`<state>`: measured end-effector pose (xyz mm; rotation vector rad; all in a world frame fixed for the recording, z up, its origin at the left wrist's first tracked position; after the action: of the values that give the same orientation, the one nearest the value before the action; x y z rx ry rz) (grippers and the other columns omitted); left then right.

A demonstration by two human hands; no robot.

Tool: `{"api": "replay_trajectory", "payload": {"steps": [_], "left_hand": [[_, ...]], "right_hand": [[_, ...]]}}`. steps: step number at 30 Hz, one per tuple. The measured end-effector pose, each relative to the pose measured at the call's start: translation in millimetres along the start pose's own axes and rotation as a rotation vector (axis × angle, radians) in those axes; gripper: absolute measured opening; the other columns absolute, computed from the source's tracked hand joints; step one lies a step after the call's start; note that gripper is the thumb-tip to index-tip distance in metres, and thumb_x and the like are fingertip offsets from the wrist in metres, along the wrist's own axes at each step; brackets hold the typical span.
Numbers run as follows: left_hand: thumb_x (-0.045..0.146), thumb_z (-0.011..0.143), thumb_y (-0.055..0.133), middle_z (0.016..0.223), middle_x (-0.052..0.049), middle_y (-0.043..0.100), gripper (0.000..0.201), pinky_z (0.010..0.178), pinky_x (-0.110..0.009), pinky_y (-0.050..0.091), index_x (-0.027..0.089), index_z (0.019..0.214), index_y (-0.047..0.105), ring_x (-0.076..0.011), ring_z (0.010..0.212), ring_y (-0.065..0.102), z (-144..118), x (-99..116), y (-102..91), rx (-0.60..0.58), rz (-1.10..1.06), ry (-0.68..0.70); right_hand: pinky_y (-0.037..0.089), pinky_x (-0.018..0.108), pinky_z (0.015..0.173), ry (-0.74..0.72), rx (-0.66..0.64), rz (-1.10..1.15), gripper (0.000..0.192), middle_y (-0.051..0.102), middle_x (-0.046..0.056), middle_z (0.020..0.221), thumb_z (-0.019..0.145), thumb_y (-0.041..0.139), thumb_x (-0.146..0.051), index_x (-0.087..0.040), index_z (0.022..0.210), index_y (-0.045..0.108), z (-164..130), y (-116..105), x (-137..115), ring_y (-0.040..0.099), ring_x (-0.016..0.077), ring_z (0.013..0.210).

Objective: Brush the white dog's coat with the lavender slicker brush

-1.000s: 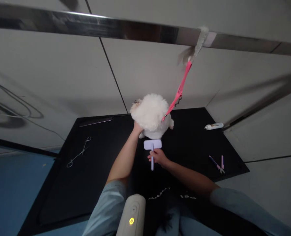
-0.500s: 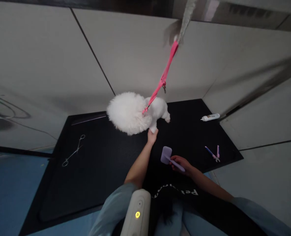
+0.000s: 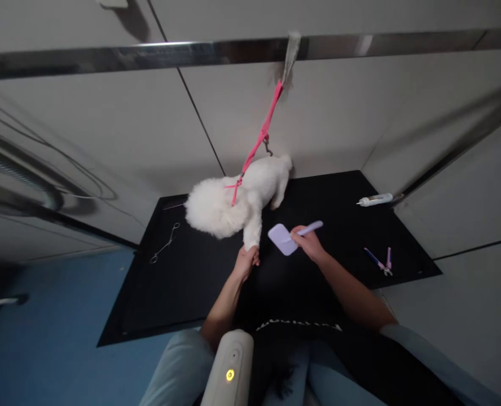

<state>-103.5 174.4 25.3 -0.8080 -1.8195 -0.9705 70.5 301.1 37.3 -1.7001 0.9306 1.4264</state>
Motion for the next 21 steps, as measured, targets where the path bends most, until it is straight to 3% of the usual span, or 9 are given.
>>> {"api": "replay_trajectory", "payload": {"steps": [3, 6, 8, 11, 12, 15, 16, 19, 21], "left_hand": [[0.04, 0.067, 0.073, 0.043, 0.014, 0.035, 0.037, 0.042, -0.021, 0.035, 0.022, 0.07, 0.041, -0.0032, 0.036, 0.027, -36.9, -8.6, -9.2, -0.009, 0.028, -0.009], [0.041, 0.067, 0.073, 0.043, 0.013, 0.035, 0.037, 0.043, -0.023, 0.036, 0.022, 0.069, 0.042, -0.004, 0.037, 0.027, -72.4, -24.7, -25.7, 0.0, 0.057, -0.033], [0.043, 0.067, 0.073, 0.042, 0.013, 0.034, 0.038, 0.043, -0.023, 0.036, 0.022, 0.067, 0.042, -0.0044, 0.037, 0.028, -93.8, -36.5, -37.7, 0.003, 0.07, -0.054], [0.046, 0.065, 0.074, 0.04, 0.012, 0.03, 0.043, 0.044, -0.024, 0.035, 0.022, 0.06, 0.039, -0.0038, 0.036, 0.025, -120.0, -48.0, -53.5, 0.0, 0.05, -0.065], [0.047, 0.065, 0.074, 0.04, 0.012, 0.029, 0.045, 0.044, -0.024, 0.034, 0.022, 0.059, 0.038, -0.0035, 0.036, 0.023, -127.1, -49.3, -58.4, 0.008, 0.034, -0.066], [0.052, 0.065, 0.074, 0.042, 0.012, 0.026, 0.049, 0.044, -0.024, 0.033, 0.022, 0.056, 0.036, -0.0031, 0.037, 0.02, -144.7, -48.2, -72.4, 0.041, -0.029, -0.081], [0.053, 0.064, 0.075, 0.042, 0.012, 0.025, 0.051, 0.044, -0.024, 0.033, 0.022, 0.055, 0.035, -0.0031, 0.038, 0.019, -149.6, -47.3, -76.4, 0.043, -0.049, -0.084], [0.055, 0.06, 0.077, 0.042, 0.012, 0.022, 0.055, 0.044, -0.024, 0.032, 0.022, 0.052, 0.034, -0.0031, 0.037, 0.018, -162.4, -48.3, -85.4, 0.036, -0.085, -0.096], [0.056, 0.059, 0.079, 0.043, 0.012, 0.023, 0.055, 0.044, -0.025, 0.032, 0.022, 0.053, 0.036, -0.0032, 0.038, 0.018, -170.9, -52.7, -89.3, 0.042, -0.095, -0.114]], "right_hand": [[0.043, 0.024, 0.055, -0.018, -0.347, 0.082, 0.025, 0.056, -0.005, 0.055, 0.062, 0.076, -0.036, -0.018, 0.071, 0.061, 30.5, 35.6, -45.2, 0.051, 0.0111, 0.053], [0.039, 0.021, 0.053, -0.125, -0.051, 0.211, 0.026, 0.053, -0.007, 0.056, 0.068, 0.072, -0.04, -0.019, 0.072, 0.056, 39.2, 43.7, -64.4, 0.046, 0.0078, 0.051], [0.039, 0.021, 0.052, -0.169, -0.096, 0.201, 0.028, 0.053, -0.007, 0.056, 0.07, 0.071, -0.043, -0.02, 0.074, 0.056, 24.9, 49.2, -61.2, 0.047, 0.0082, 0.052], [0.042, 0.023, 0.053, -0.103, -0.567, 0.088, 0.031, 0.058, -0.005, 0.06, 0.062, 0.079, -0.038, -0.019, 0.075, 0.058, -9.4, 67.2, -48.2, 0.052, 0.0104, 0.053], [0.044, 0.023, 0.054, -0.11, -0.529, 0.111, 0.03, 0.058, -0.005, 0.06, 0.064, 0.078, -0.039, -0.019, 0.075, 0.058, -17.1, 69.8, -46.2, 0.053, 0.0106, 0.054], [0.045, 0.023, 0.057, -0.23, -0.17, 0.254, 0.027, 0.054, -0.007, 0.059, 0.074, 0.07, -0.042, -0.022, 0.079, 0.053, -28.9, 73.0, -47.5, 0.053, 0.0098, 0.054], [0.046, 0.023, 0.057, -0.244, -0.203, 0.258, 0.028, 0.054, -0.007, 0.058, 0.075, 0.07, -0.043, -0.022, 0.08, 0.053, -31.9, 77.7, -48.0, 0.054, 0.0099, 0.054], [0.046, 0.024, 0.054, -0.176, -0.642, 0.161, 0.031, 0.057, -0.006, 0.056, 0.069, 0.076, -0.041, -0.021, 0.08, 0.055, -41.6, 101.8, -46.4, 0.056, 0.0117, 0.051], [0.046, 0.024, 0.055, -0.177, -0.58, 0.187, 0.03, 0.057, -0.007, 0.055, 0.07, 0.073, -0.042, -0.021, 0.08, 0.053, -42.6, 111.3, -46.3, 0.057, 0.0116, 0.051]]}}
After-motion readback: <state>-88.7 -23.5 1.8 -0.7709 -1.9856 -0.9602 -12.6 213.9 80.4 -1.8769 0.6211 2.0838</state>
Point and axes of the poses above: each hand's wrist, its own z-axis towards the middle knuckle, its own y-axis out of the palm, x = y × z, the point moved 2 cm from there along z, towards the middle knuckle
